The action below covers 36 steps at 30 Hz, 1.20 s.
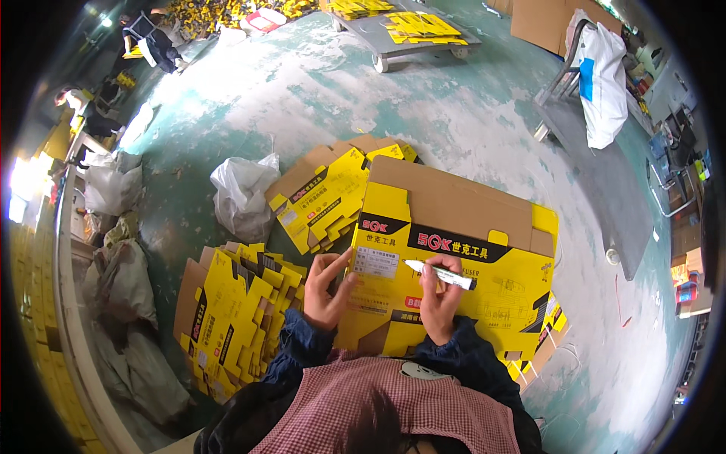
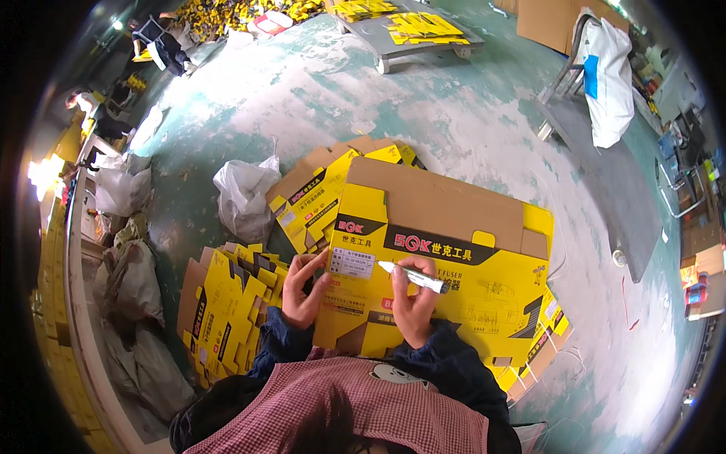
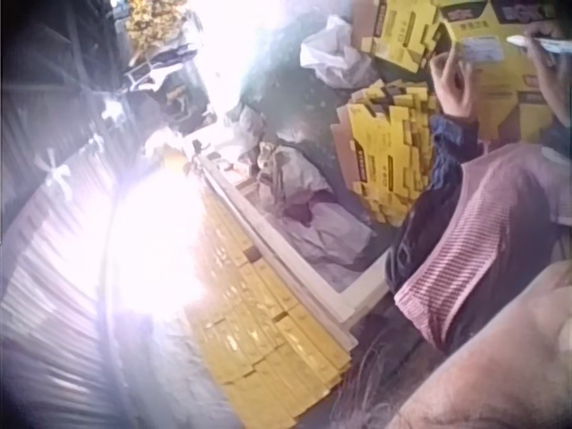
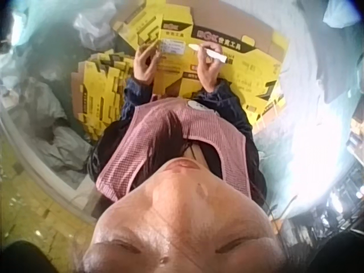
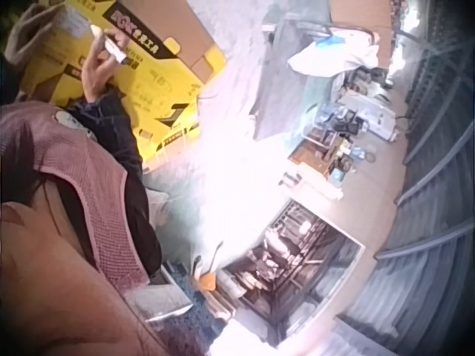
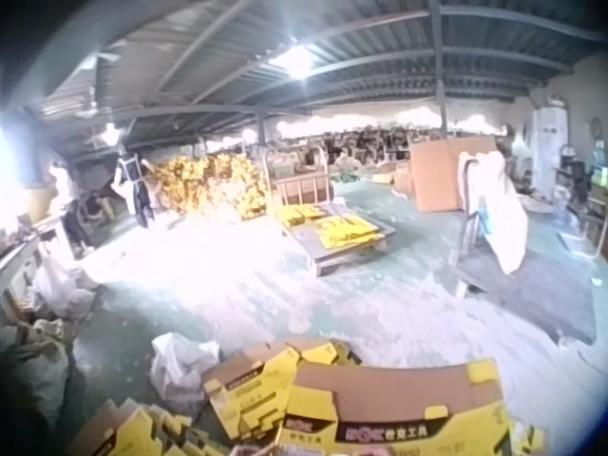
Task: Marking checklists on cardboard boxes with a marker and sorting them.
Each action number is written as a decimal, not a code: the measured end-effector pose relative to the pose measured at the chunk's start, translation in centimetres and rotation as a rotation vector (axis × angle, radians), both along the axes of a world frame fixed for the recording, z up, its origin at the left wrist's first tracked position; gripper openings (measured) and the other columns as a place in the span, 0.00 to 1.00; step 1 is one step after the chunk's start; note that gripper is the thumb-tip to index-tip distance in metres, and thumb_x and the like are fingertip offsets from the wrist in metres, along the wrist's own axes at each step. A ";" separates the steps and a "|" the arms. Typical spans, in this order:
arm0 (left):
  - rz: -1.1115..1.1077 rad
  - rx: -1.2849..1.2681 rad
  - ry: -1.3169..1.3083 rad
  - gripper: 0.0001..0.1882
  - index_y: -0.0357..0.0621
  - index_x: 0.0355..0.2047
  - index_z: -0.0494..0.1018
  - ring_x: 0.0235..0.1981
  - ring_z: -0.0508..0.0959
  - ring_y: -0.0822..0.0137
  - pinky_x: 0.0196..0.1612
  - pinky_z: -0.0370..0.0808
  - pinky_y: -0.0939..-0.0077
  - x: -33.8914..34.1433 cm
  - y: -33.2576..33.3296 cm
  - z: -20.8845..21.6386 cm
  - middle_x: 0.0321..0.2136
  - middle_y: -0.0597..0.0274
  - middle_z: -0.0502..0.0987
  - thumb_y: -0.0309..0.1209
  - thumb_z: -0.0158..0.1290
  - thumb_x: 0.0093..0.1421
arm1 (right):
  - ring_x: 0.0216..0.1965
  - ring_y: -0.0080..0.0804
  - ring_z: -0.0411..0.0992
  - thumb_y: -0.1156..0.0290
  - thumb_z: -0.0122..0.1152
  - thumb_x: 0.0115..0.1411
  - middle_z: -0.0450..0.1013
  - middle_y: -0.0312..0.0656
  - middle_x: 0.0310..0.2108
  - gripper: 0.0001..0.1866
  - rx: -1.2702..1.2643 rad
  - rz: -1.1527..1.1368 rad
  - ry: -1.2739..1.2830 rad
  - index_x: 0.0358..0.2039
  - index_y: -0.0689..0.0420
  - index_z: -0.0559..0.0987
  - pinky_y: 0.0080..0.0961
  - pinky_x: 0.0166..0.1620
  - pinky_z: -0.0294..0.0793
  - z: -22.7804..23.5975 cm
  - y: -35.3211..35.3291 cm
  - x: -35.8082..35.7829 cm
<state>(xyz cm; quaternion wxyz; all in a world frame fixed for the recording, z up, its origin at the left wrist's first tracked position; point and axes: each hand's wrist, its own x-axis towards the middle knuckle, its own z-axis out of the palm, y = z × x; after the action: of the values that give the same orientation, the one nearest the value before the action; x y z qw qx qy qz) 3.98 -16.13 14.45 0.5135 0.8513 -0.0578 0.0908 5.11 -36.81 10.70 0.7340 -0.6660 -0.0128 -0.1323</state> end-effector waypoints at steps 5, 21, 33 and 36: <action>-0.101 -0.308 0.228 0.27 0.39 0.61 0.61 0.42 0.76 0.64 0.47 0.71 0.75 -2.0 -0.5 0.8 0.42 0.48 0.77 0.29 0.50 0.62 | 0.23 0.13 0.55 0.77 0.49 0.65 0.58 0.30 0.24 0.04 0.045 -0.060 -0.063 0.39 0.56 0.65 0.13 0.27 0.58 2.3 0.5 -1.2; 0.398 -0.840 -0.339 0.26 0.41 0.63 0.59 0.40 0.76 0.72 0.39 0.72 0.82 10.5 12.3 -6.6 0.50 0.58 0.74 0.27 0.48 0.65 | 0.26 0.15 0.66 0.77 0.57 0.60 0.70 0.36 0.32 0.12 -0.173 -0.077 -0.168 0.42 0.59 0.66 0.12 0.28 0.64 1.0 0.3 -0.7; 0.448 -0.600 0.293 0.13 0.41 0.49 0.73 0.15 0.60 0.83 0.17 0.56 0.87 4.6 10.7 -17.9 0.23 0.70 0.70 0.26 0.45 0.66 | 0.22 0.13 0.64 0.76 0.59 0.60 0.68 0.35 0.30 0.09 -0.270 -0.006 -0.025 0.38 0.60 0.68 0.11 0.25 0.64 -0.2 0.3 -0.4; 0.365 -0.659 0.321 0.14 0.41 0.50 0.73 0.16 0.61 0.83 0.18 0.56 0.87 2.1 6.8 -12.5 0.24 0.69 0.70 0.25 0.45 0.66 | 0.19 0.13 0.61 0.75 0.60 0.59 0.71 0.36 0.25 0.09 -0.232 -0.008 -0.042 0.37 0.60 0.69 0.13 0.22 0.61 0.4 1.1 -0.2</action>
<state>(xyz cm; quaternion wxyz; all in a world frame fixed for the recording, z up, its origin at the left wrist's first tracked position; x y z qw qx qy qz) 6.10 -9.32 1.93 0.7367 0.6409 0.2072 0.0603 4.87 -35.71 11.09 0.6511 -0.7436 -0.0406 -0.1466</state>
